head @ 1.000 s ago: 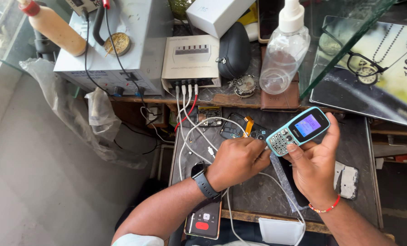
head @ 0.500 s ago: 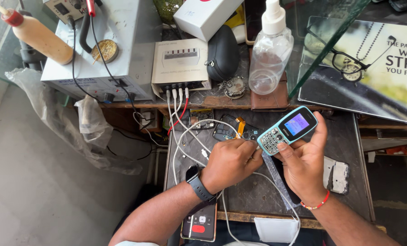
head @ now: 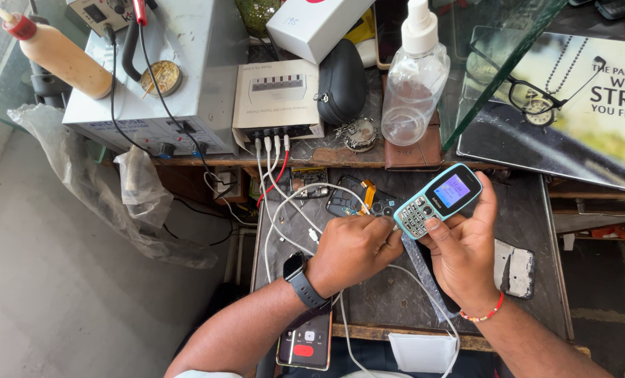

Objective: The person disassembles a smartphone, removing the back cover and battery, and then inspects the internal components. They subsequently handle a light blue feature phone, connecting it to a charging cable and testing its functionality by pressing buttons and observing the screen.

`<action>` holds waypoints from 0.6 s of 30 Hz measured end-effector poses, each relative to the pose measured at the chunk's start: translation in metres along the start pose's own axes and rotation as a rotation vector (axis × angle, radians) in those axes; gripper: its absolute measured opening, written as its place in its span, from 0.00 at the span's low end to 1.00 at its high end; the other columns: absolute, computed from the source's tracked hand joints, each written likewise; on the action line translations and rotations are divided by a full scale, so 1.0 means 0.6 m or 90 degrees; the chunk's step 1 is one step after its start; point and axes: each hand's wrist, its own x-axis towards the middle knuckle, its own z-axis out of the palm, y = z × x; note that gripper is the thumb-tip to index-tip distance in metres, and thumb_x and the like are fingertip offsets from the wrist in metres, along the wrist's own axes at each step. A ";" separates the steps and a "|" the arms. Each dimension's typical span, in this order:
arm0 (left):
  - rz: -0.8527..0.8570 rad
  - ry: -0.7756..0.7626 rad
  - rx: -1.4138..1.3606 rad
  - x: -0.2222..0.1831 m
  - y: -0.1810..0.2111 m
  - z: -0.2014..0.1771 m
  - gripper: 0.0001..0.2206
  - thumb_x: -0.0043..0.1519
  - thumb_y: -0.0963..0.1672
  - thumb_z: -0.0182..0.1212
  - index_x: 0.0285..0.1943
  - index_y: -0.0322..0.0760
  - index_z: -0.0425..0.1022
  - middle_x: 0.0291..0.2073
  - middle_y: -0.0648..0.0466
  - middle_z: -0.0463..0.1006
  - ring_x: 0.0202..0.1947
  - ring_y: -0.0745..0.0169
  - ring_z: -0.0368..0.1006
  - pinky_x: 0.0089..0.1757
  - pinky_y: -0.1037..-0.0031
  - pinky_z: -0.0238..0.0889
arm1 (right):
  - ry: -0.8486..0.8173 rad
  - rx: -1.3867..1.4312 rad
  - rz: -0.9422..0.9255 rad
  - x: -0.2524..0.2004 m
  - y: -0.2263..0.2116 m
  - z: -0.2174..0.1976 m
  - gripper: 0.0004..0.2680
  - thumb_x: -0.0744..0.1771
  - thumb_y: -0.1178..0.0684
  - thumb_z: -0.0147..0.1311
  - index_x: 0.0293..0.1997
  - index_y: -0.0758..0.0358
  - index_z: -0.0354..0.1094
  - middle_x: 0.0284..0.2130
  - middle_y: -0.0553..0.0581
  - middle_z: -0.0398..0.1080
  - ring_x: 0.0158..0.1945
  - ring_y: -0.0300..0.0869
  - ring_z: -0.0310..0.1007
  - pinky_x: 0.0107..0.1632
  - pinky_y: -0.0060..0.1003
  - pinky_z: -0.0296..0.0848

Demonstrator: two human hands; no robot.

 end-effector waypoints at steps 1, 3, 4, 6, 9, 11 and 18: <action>0.000 -0.002 0.005 0.000 0.000 0.000 0.10 0.59 0.43 0.67 0.28 0.37 0.71 0.19 0.51 0.73 0.22 0.50 0.74 0.26 0.62 0.66 | -0.003 0.002 -0.002 0.000 0.000 0.000 0.32 0.70 0.64 0.53 0.80 0.49 0.33 0.50 0.61 0.71 0.51 0.44 0.77 0.52 0.44 0.79; 0.004 0.001 0.012 0.000 0.001 0.000 0.10 0.59 0.43 0.67 0.28 0.36 0.71 0.19 0.51 0.73 0.22 0.50 0.74 0.26 0.62 0.66 | -0.004 0.010 0.004 0.000 0.000 0.000 0.31 0.69 0.64 0.53 0.80 0.49 0.33 0.50 0.61 0.71 0.51 0.44 0.77 0.52 0.44 0.79; 0.008 0.005 0.014 0.000 0.001 -0.001 0.10 0.59 0.43 0.67 0.28 0.36 0.70 0.20 0.51 0.73 0.22 0.50 0.74 0.26 0.62 0.66 | -0.005 0.014 0.006 0.000 -0.001 0.001 0.31 0.69 0.64 0.53 0.80 0.48 0.34 0.50 0.61 0.71 0.51 0.44 0.77 0.52 0.45 0.79; 0.011 0.007 0.020 -0.001 0.003 -0.003 0.10 0.59 0.43 0.67 0.29 0.36 0.71 0.20 0.51 0.73 0.21 0.50 0.74 0.26 0.62 0.66 | 0.003 0.015 0.008 -0.001 -0.002 0.002 0.31 0.70 0.64 0.52 0.80 0.49 0.34 0.51 0.61 0.71 0.51 0.45 0.77 0.52 0.45 0.80; 0.010 0.004 0.030 -0.001 0.006 -0.005 0.09 0.59 0.42 0.67 0.30 0.36 0.72 0.20 0.51 0.73 0.21 0.50 0.74 0.25 0.62 0.66 | 0.026 0.021 -0.004 0.004 -0.004 0.000 0.31 0.70 0.64 0.51 0.80 0.49 0.34 0.52 0.60 0.71 0.51 0.45 0.77 0.53 0.45 0.80; 0.011 0.003 0.034 0.000 0.006 -0.007 0.09 0.60 0.42 0.67 0.30 0.35 0.72 0.20 0.51 0.73 0.21 0.50 0.74 0.25 0.61 0.66 | 0.042 0.031 -0.019 0.011 -0.012 -0.005 0.30 0.71 0.64 0.51 0.81 0.50 0.35 0.53 0.60 0.70 0.52 0.46 0.77 0.54 0.44 0.80; -0.141 -0.035 -0.226 0.010 -0.002 -0.007 0.09 0.63 0.42 0.63 0.49 0.31 0.81 0.26 0.46 0.77 0.27 0.54 0.76 0.31 0.67 0.68 | 0.043 0.065 -0.017 0.026 -0.024 -0.012 0.27 0.71 0.62 0.53 0.79 0.53 0.40 0.54 0.57 0.69 0.52 0.44 0.77 0.52 0.40 0.80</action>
